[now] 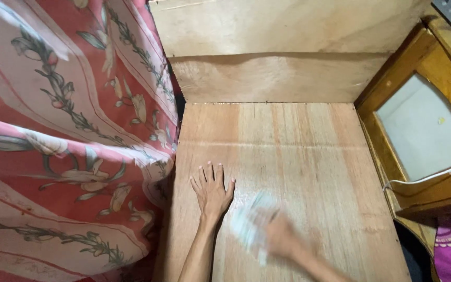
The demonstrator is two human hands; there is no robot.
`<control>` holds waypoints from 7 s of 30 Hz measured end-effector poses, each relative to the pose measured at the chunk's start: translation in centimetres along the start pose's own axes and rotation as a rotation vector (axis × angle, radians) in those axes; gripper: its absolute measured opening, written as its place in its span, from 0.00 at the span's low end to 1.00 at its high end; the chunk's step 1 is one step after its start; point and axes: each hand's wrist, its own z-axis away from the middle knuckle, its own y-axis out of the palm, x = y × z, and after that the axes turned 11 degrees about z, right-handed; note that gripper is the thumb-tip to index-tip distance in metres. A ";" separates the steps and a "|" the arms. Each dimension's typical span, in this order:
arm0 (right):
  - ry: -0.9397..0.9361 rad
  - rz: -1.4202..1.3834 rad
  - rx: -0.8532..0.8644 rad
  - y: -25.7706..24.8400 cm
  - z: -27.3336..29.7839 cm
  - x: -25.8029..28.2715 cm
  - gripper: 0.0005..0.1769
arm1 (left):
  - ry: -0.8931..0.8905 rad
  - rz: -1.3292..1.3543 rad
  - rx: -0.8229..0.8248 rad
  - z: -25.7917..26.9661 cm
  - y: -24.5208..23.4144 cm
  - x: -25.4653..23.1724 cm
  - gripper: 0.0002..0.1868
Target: The recorder is wiping down a wooden board with a cloth.
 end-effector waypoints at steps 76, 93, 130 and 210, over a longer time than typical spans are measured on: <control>0.292 -0.058 -0.151 5.4 0.8 -5.9 0.41 | 0.072 -0.058 0.179 -0.3 -0.4 -0.7 0.37; -0.280 0.035 -0.321 1.2 0.5 -2.3 0.31 | 0.102 -0.010 0.113 -0.6 -0.5 -0.2 0.35; -0.261 -0.160 -0.004 -1.6 -0.5 -6.3 0.44 | 0.095 -0.011 0.130 -0.5 -0.5 0.1 0.35; 0.376 0.052 0.058 -2.8 -6.1 -11.6 0.44 | 0.153 -0.046 0.110 -1.4 0.1 1.3 0.33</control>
